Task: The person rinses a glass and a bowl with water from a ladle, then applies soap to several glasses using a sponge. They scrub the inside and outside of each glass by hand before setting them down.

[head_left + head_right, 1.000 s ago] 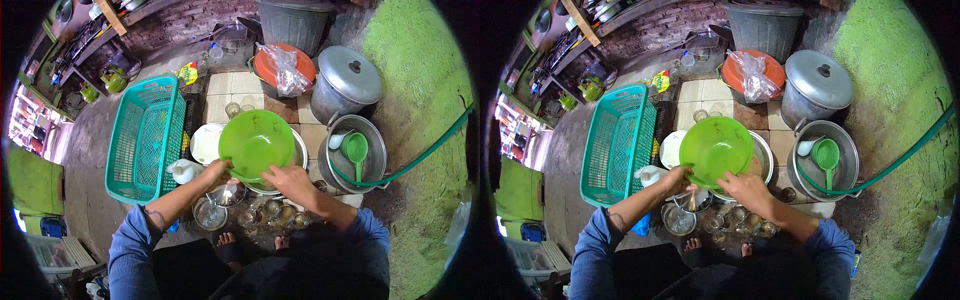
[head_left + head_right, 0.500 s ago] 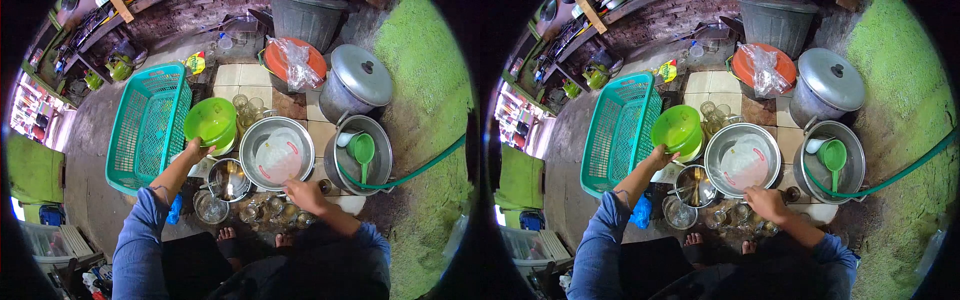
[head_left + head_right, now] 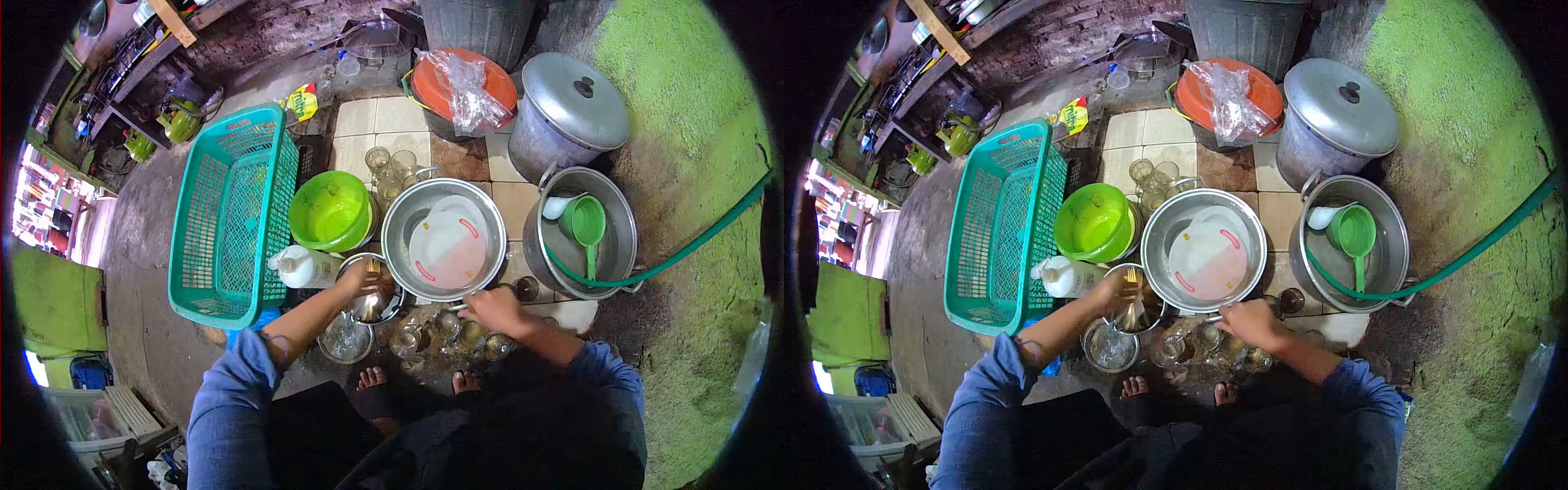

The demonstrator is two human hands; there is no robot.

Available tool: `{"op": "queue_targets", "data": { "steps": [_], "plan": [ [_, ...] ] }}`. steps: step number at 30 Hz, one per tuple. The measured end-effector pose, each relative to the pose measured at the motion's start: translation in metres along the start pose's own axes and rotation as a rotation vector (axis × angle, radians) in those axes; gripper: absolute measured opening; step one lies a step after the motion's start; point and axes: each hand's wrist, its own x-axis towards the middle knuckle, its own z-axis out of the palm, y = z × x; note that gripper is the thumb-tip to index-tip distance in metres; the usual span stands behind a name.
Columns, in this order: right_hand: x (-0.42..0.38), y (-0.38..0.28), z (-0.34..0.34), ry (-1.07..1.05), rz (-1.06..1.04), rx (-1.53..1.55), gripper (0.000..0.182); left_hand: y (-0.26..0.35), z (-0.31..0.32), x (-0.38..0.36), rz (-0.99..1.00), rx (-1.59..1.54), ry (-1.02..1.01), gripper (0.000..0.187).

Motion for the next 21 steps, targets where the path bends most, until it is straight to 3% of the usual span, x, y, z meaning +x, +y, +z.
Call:
{"op": "queue_targets", "data": {
  "steps": [1, 2, 5, 8, 11, 14, 17, 18, 21],
  "plan": [
    [0.000, -0.003, 0.006, -0.003, 0.001, 0.001, 0.031, -0.002, 0.012, 0.000, 0.042, 0.157, -0.063, 0.073],
    [-0.001, -0.005, 0.016, 0.032, 0.012, -0.010, 0.032, -0.005, 0.026, 0.001, 0.122, 0.213, 0.008, 0.061],
    [-0.001, -0.007, 0.015, 0.042, 0.057, -0.003, 0.027, -0.065, 0.010, 0.105, 0.139, 0.054, -0.173, 0.059],
    [-0.003, -0.002, 0.019, 0.080, 0.046, -0.018, 0.024, -0.033, 0.051, 0.056, 0.161, -0.086, -0.029, 0.056],
    [-0.004, 0.006, 0.024, 0.184, 0.004, -0.047, 0.022, -0.026, 0.052, 0.063, 0.107, -0.204, 0.016, 0.053],
    [-0.006, 0.016, 0.027, 0.215, -0.019, -0.066, 0.024, -0.031, 0.057, 0.074, 0.132, 0.090, 0.204, 0.047],
    [-0.006, 0.027, 0.023, 0.147, 0.049, -0.093, 0.031, -0.030, 0.064, 0.079, 0.296, 0.117, 0.102, 0.042],
    [-0.006, 0.032, 0.023, 0.130, 0.066, -0.076, 0.029, -0.025, 0.070, 0.079, 0.265, 0.119, 0.178, 0.038],
    [-0.006, 0.046, 0.020, 0.106, 0.113, -0.044, 0.026, -0.018, 0.074, 0.099, 0.256, 0.182, 0.133, 0.037]
  ]
}}
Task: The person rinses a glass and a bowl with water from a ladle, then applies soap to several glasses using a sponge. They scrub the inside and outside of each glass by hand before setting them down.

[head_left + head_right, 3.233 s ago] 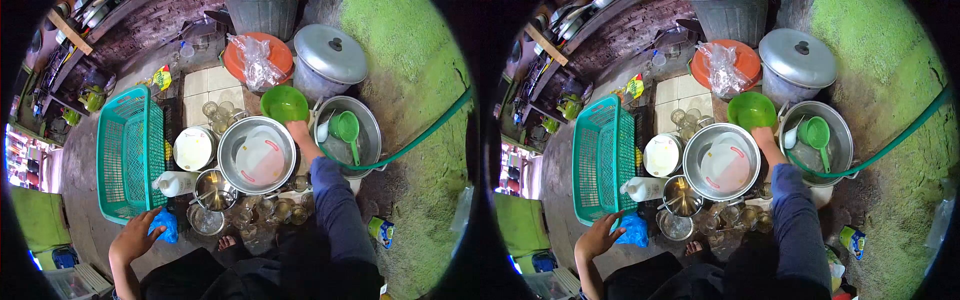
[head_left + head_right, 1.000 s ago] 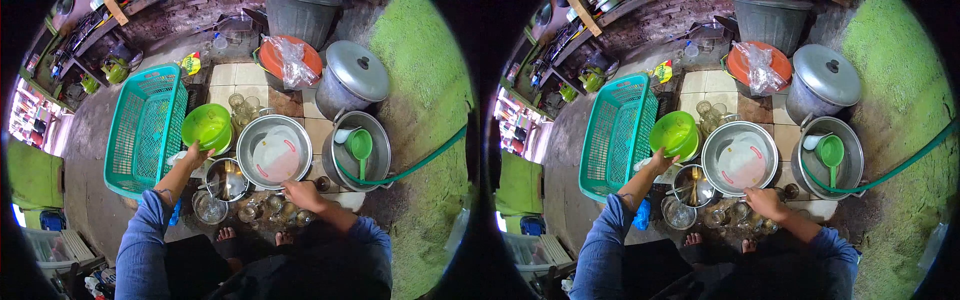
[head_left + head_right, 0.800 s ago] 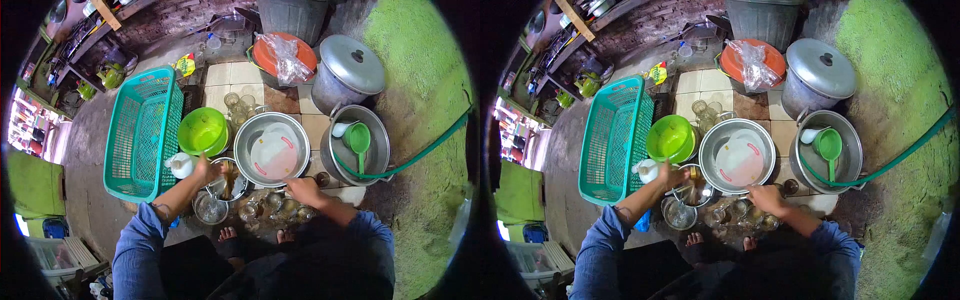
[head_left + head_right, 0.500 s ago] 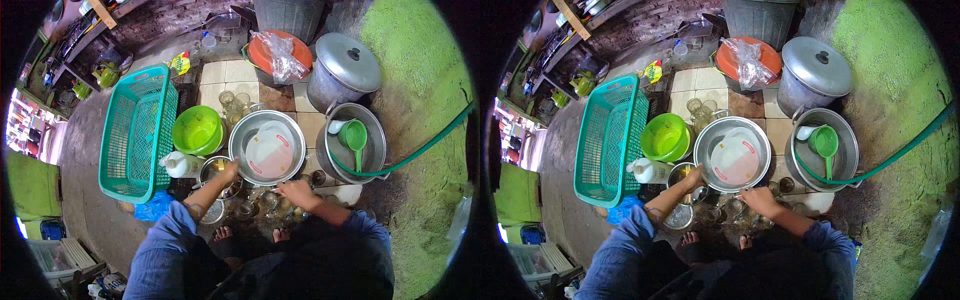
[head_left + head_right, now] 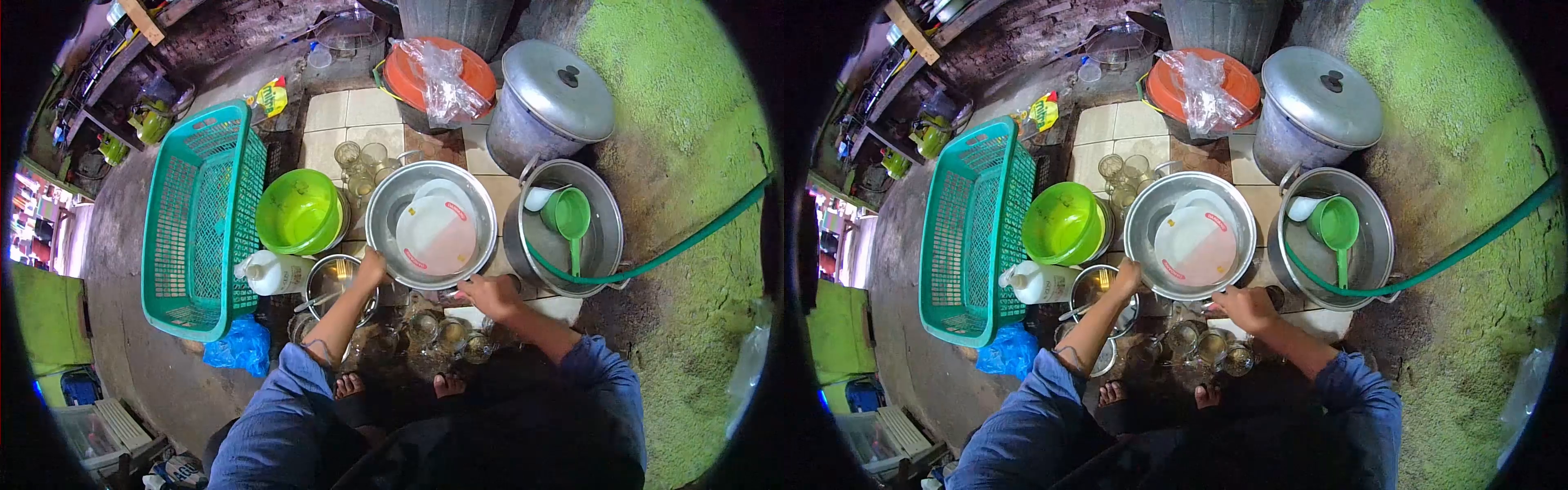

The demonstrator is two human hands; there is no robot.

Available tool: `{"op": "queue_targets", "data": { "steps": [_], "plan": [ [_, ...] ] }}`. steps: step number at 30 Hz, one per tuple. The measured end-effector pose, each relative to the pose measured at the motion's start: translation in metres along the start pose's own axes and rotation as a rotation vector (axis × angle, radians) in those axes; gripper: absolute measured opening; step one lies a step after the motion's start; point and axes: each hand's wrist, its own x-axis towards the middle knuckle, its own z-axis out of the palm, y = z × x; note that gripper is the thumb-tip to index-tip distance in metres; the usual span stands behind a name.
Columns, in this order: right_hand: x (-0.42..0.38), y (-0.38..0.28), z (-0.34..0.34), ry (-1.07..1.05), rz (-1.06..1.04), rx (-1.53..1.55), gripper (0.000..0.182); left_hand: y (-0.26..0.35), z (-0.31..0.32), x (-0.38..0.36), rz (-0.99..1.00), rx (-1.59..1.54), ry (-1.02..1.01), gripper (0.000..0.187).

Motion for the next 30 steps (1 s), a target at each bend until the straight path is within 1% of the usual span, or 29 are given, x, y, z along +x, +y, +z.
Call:
{"op": "queue_targets", "data": {
  "steps": [2, 3, 6, 8, 9, 10, 11, 12, 13, 14, 15, 16, 17, 18, 19, 20, 21, 22, 23, 24, 26, 27, 28, 30],
  "plan": [
    [0.002, 0.008, -0.008, 0.069, 0.019, 0.031, 0.026, 0.002, 0.010, 0.015, 0.016, 0.007, 0.034, 0.036],
    [0.002, 0.012, -0.012, 0.068, 0.017, 0.030, 0.026, 0.001, 0.015, 0.026, 0.031, 0.017, 0.036, 0.037],
    [0.004, 0.027, -0.016, 0.114, 0.060, 0.058, 0.024, 0.026, 0.031, 0.036, 0.068, 0.042, 0.021, 0.036],
    [0.007, 0.040, -0.013, 0.224, 0.042, -0.042, 0.023, 0.036, 0.038, 0.055, 0.092, 0.057, 0.000, 0.035],
    [0.008, 0.041, -0.023, 0.214, 0.044, -0.177, 0.021, 0.044, 0.044, 0.062, 0.140, 0.112, 0.029, 0.035],
    [0.011, 0.047, -0.024, 0.212, 0.045, -0.183, 0.021, 0.051, 0.049, 0.069, 0.189, 0.167, 0.058, 0.035],
    [0.014, 0.054, -0.023, 0.251, 0.031, -0.201, 0.021, 0.056, 0.054, 0.073, 0.131, 0.009, 0.003, 0.036],
    [0.017, 0.060, -0.023, 0.290, 0.015, -0.217, 0.020, 0.058, 0.058, 0.085, 0.129, 0.008, 0.002, 0.036],
    [0.022, 0.060, -0.024, 0.303, 0.014, -0.296, 0.020, 0.060, 0.057, 0.099, 0.159, 0.035, 0.000, 0.038],
    [0.026, 0.065, -0.020, 0.301, 0.007, -0.287, 0.020, 0.056, 0.055, 0.109, 0.186, 0.062, 0.001, 0.040],
    [0.031, 0.072, -0.013, 0.334, -0.019, -0.266, 0.021, 0.079, 0.055, 0.082, 0.138, -0.163, -0.047, 0.043],
    [0.036, 0.078, -0.010, 0.371, -0.041, -0.247, 0.023, 0.089, 0.053, 0.067, 0.137, -0.157, -0.042, 0.043],
    [0.042, 0.081, -0.012, 0.099, 0.143, -0.115, 0.028, 0.097, 0.051, 0.057, 0.071, -0.263, -0.169, 0.045],
    [0.045, 0.084, -0.014, 0.105, 0.143, -0.107, 0.028, 0.101, 0.048, 0.050, 0.002, -0.367, -0.295, 0.048],
    [0.046, 0.086, -0.014, 0.050, 0.174, -0.086, 0.030, 0.105, 0.041, 0.042, -0.051, -0.242, -0.394, 0.050],
    [0.045, 0.087, -0.015, -0.008, 0.200, -0.067, 0.031, 0.105, 0.034, 0.031, -0.052, -0.240, -0.386, 0.050],
    [0.043, 0.087, -0.013, -0.004, 0.195, -0.063, 0.031, 0.105, 0.024, 0.017, 0.006, 0.066, -0.475, 0.051],
    [0.043, 0.086, -0.010, -0.001, 0.235, -0.068, 0.032, 0.112, 0.014, -0.005, 0.064, 0.376, -0.556, 0.052],
    [0.043, 0.085, -0.008, 0.000, 0.272, -0.072, 0.032, 0.117, 0.002, -0.027, 0.160, 0.612, -0.596, 0.051],
    [0.043, 0.083, -0.012, 0.006, 0.262, -0.068, 0.032, 0.126, -0.012, -0.056, 0.255, 0.849, -0.630, 0.051],
    [0.047, 0.075, -0.027, -0.087, 0.349, -0.083, 0.034, 0.118, -0.057, -0.095, 0.525, 1.009, -0.590, 0.045],
    [0.051, 0.063, -0.047, -0.174, 0.405, -0.020, 0.039, 0.119, -0.079, -0.111, 0.511, 1.049, -0.521, 0.040],
    [0.055, 0.057, -0.057, -0.171, 0.384, -0.021, 0.039, 0.122, -0.100, -0.128, 0.495, 1.087, -0.449, 0.035],
    [0.067, 0.047, -0.073, -0.036, 0.258, 0.283, 0.044, 0.143, -0.139, -0.163, 0.386, 0.959, -0.198, 0.029]
  ]
}}
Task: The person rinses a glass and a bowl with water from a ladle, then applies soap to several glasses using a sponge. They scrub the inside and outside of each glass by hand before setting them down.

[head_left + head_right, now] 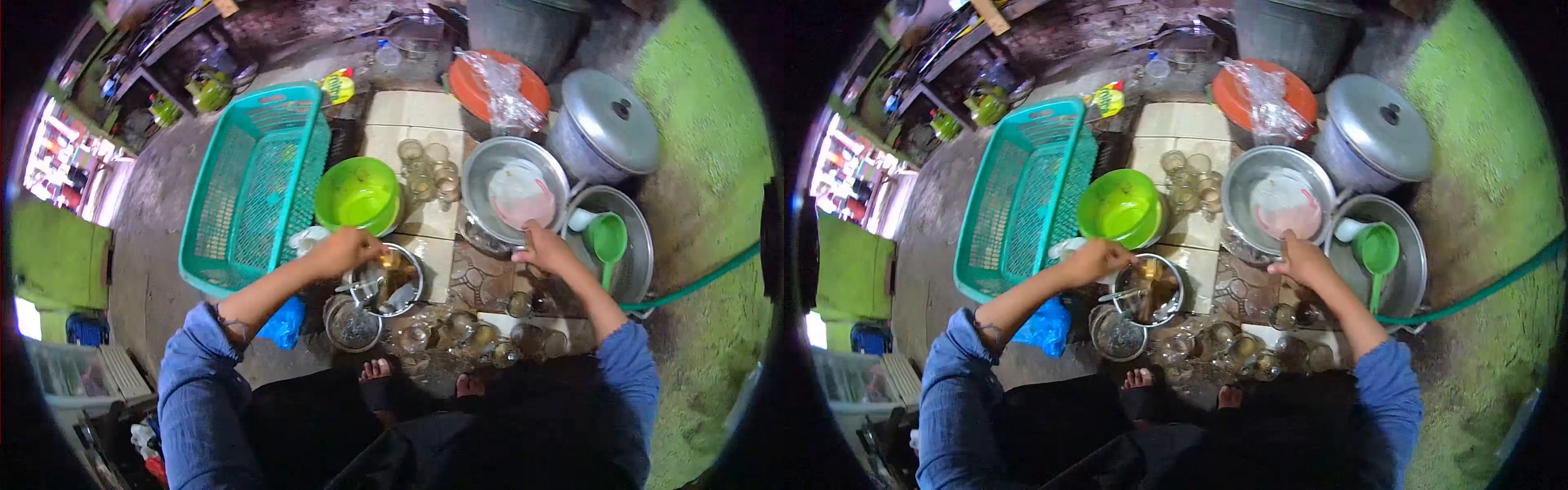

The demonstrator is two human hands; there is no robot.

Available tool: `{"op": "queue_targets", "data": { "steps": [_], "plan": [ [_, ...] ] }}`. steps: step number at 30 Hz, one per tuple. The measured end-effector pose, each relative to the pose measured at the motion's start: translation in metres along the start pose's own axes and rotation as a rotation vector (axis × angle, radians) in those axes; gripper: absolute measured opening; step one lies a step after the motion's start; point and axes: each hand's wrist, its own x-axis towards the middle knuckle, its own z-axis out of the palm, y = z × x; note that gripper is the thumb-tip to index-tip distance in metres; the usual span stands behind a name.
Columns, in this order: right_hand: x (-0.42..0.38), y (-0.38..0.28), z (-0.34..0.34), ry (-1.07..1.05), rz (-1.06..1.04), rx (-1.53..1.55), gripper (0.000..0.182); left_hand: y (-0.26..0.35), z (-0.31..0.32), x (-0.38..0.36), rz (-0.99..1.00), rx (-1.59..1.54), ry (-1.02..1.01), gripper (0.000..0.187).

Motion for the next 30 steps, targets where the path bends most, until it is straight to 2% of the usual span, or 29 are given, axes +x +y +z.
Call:
{"op": "queue_targets", "data": {
  "steps": [2, 4, 5, 6, 7, 8, 9, 10, 11, 12, 14, 15, 17, 19, 24, 26, 28, 30],
  "plan": [
    [0.019, -0.035, -0.018, -0.099, -0.069, 0.060, 0.046, -0.056, -0.014, -0.017, 0.033, -0.023, 0.418, 0.027],
    [0.038, -0.074, -0.030, -0.341, -0.209, 0.252, 0.043, -0.086, -0.023, -0.029, -0.096, -0.157, 0.639, 0.030],
    [0.046, -0.103, -0.038, -0.451, -0.156, 0.294, 0.038, -0.100, -0.024, -0.031, -0.120, -0.123, 0.634, 0.040],
    [0.061, -0.117, -0.021, -0.503, -0.108, 0.419, 0.033, -0.111, -0.016, -0.028, -0.124, -0.129, 0.637, 0.040],
    [0.074, -0.131, -0.003, -0.553, -0.057, 0.545, 0.029, -0.122, -0.004, -0.023, -0.118, -0.276, 0.650, 0.046],
    [0.074, -0.164, 0.000, -0.566, -0.135, 0.646, 0.024, -0.129, 0.002, -0.018, -0.106, -0.419, 0.662, 0.053],
    [0.088, -0.178, 0.027, -0.594, -0.180, 0.729, 0.025, -0.128, 0.008, -0.013, -0.179, -0.339, 0.614, 0.063],
    [0.095, -0.200, 0.040, -0.607, -0.142, 0.766, 0.026, -0.123, 0.010, -0.012, -0.177, -0.338, 0.614, 0.063],
    [0.110, -0.214, 0.074, -0.605, -0.134, 0.919, 0.027, -0.117, 0.009, -0.012, -0.192, -0.201, 0.638, 0.064],
    [0.116, -0.236, 0.087, -0.520, -0.098, 0.880, 0.027, -0.115, 0.009, -0.012, -0.209, -0.063, 0.654, 0.065],
    [0.131, -0.273, 0.109, -0.336, -0.091, 0.940, 0.026, -0.116, 0.011, -0.012, -0.184, -0.042, 0.622, 0.065],
    [0.137, -0.284, 0.122, -0.208, -0.112, 0.965, 0.026, -0.114, 0.012, -0.012, -0.090, 0.033, 0.661, 0.065],
    [0.146, -0.296, 0.133, -0.265, -0.081, 1.007, 0.026, -0.122, 0.015, -0.011, 0.037, 0.144, 0.696, 0.063],
    [0.159, -0.303, 0.148, -0.358, -0.050, 1.085, 0.025, -0.126, 0.017, -0.009, 0.034, 0.210, 0.701, 0.061],
    [0.162, -0.300, 0.164, -0.377, -0.104, 1.207, 0.022, -0.120, 0.015, -0.010, 0.054, 0.366, 0.748, 0.050],
    [0.159, -0.298, 0.152, -0.477, -0.043, 1.228, 0.022, -0.115, 0.013, -0.011, 0.069, 0.316, 0.779, 0.049],
    [0.157, -0.299, 0.148, -0.413, -0.060, 1.346, 0.019, -0.114, 0.010, -0.018, 0.025, 0.092, 0.660, 0.049],
    [0.155, -0.295, 0.138, -0.511, -0.039, 1.274, 0.019, -0.121, 0.010, -0.017, 0.058, 0.097, 0.681, 0.049]
  ]
}}
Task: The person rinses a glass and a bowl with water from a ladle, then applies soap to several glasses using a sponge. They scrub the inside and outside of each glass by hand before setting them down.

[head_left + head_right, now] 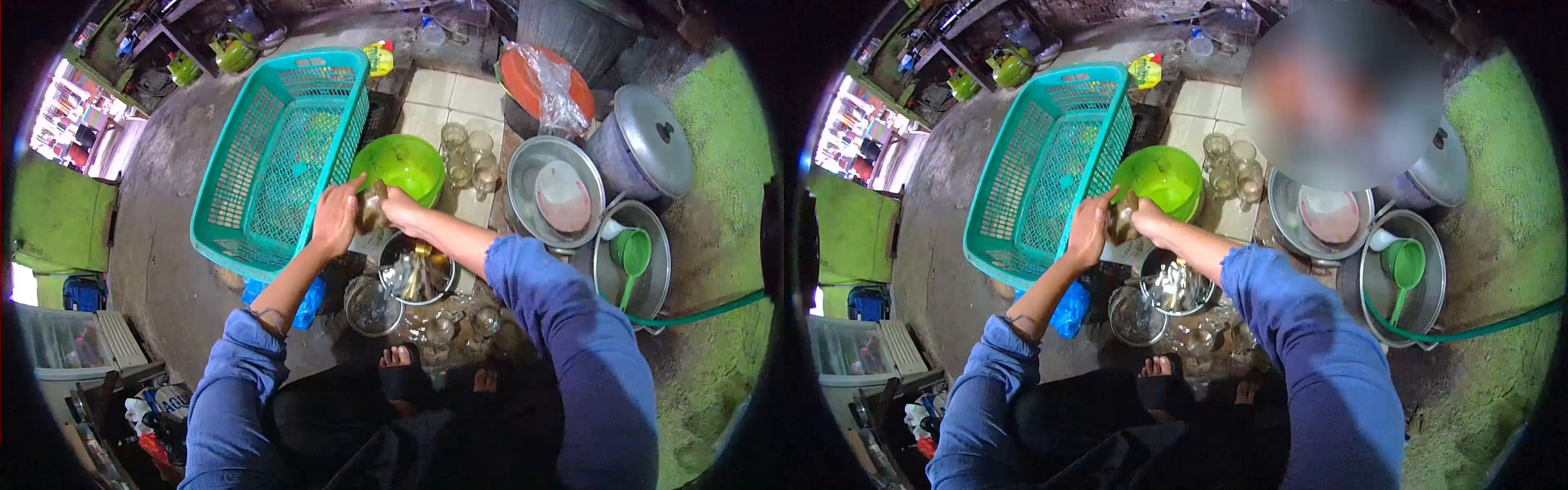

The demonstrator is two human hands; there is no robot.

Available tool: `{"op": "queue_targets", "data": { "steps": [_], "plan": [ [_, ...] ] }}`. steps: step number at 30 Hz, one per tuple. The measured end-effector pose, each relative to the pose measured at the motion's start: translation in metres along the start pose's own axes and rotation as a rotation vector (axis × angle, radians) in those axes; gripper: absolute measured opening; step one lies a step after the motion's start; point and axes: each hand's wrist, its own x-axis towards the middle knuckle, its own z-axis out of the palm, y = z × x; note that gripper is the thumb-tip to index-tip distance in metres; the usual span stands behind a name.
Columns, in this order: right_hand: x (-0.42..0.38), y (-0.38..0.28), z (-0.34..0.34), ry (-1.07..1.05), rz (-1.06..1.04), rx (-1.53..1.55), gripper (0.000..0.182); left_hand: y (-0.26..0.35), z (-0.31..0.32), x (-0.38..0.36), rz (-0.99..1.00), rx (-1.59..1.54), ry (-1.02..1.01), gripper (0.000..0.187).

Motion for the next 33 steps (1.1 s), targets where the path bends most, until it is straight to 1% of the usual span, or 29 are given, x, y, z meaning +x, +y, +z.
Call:
{"op": "queue_targets", "data": {
  "steps": [1, 2, 3, 4, 5, 6, 7, 8, 10, 11, 12, 14, 16, 17, 18, 20, 22, 24, 25, 27, 28, 29, 30, 33],
  "plan": [
    [0.002, 0.003, -0.001, -0.008, 0.029, 0.071, 0.018, 0.003, 0.000, 0.000, 0.068, 0.108, 0.024, 0.049],
    [0.004, 0.009, 0.001, 0.016, -0.053, 0.143, 0.018, 0.007, 0.001, 0.000, 0.139, 0.213, 0.052, 0.049],
    [0.007, 0.011, 0.001, 0.028, -0.081, 0.092, 0.017, 0.007, 0.004, 0.002, 0.121, 0.208, 0.055, 0.046],
    [0.009, 0.011, -0.001, 0.036, -0.114, 0.035, 0.017, 0.010, 0.008, 0.003, 0.104, 0.284, 0.034, 0.045],
    [0.008, 0.011, -0.006, 0.037, -0.108, 0.031, 0.017, 0.011, 0.008, 0.006, 0.116, 0.312, 0.037, 0.045],
    [0.000, 0.005, -0.010, 0.018, -0.057, 0.037, 0.019, 0.012, 0.008, 0.009, 0.134, 0.339, 0.037, 0.045],
    [-0.010, -0.002, -0.015, 0.005, -0.014, 0.044, 0.022, 0.010, 0.007, 0.012, 0.092, 0.328, -0.009, 0.048],
    [-0.019, -0.003, -0.023, 0.023, -0.019, 0.044, 0.022, 0.009, 0.006, 0.011, 0.110, 0.322, -0.010, 0.048],
    [-0.035, 0.005, -0.052, -0.039, -0.017, 0.090, 0.032, 0.007, 0.007, 0.014, 0.018, 0.095, -0.016, 0.053],
    [-0.046, 0.011, -0.075, 0.024, -0.044, -0.108, 0.043, 0.005, 0.004, 0.012, 0.007, 0.051, -0.035, 0.058],
    [-0.093, -0.026, -0.088, 0.047, 0.131, -0.364, 0.059, 0.006, -0.002, 0.009, -0.006, 0.006, -0.062, 0.063],
    [-0.116, -0.001, -0.150, 0.121, 0.252, -0.233, 0.072, 0.007, -0.003, 0.003, 0.010, -0.150, 0.112, 0.065],
    [-0.189, -0.033, -0.165, 0.352, 0.336, 0.038, 0.081, 0.025, -0.013, -0.006, 0.006, -0.251, 0.251, 0.066],
    [-0.206, -0.020, -0.192, 0.370, 0.371, -0.057, 0.080, 0.034, -0.016, -0.008, 0.027, -0.275, 0.324, 0.063],
    [-0.222, -0.007, -0.212, 0.374, 0.383, -0.183, 0.077, 0.040, -0.016, -0.012, 0.033, -0.282, 0.321, 0.063],
    [-0.258, 0.018, -0.243, 0.373, 0.391, -0.470, 0.072, 0.050, -0.013, -0.019, -0.022, -0.375, 0.347, 0.061],
    [-0.283, 0.073, -0.271, 0.316, 0.335, -0.502, 0.052, 0.060, -0.004, -0.027, -0.030, -0.374, 0.337, 0.057],
    [-0.314, 0.122, -0.268, 0.490, 0.122, -0.927, 0.026, 0.075, 0.004, -0.034, -0.058, -0.389, 0.225, 0.055],
    [-0.327, 0.142, -0.265, 0.495, 0.124, -0.922, 0.026, 0.076, 0.009, -0.037, -0.026, -0.374, 0.197, 0.053],
    [-0.348, 0.174, -0.263, 0.492, 0.098, -1.644, 0.012, 0.083, 0.016, -0.040, 0.003, -0.379, 0.119, 0.047],
    [-0.353, 0.190, -0.270, 0.500, 0.100, -1.638, 0.012, 0.086, 0.019, -0.040, 0.010, -0.398, 0.076, 0.045],
    [-0.356, 0.206, -0.278, 0.427, 0.149, -1.763, 0.011, 0.090, 0.021, -0.041, 0.017, -0.429, 0.047, 0.039],
    [-0.358, 0.212, -0.280, 0.350, 0.198, -1.885, 0.012, 0.094, 0.023, -0.041, 0.023, -0.426, 0.041, 0.039],
    [-0.362, 0.222, -0.285, 0.347, 0.219, -1.907, 0.011, 0.096, 0.030, -0.041, 0.010, -0.436, -0.009, 0.033]
  ]
}}
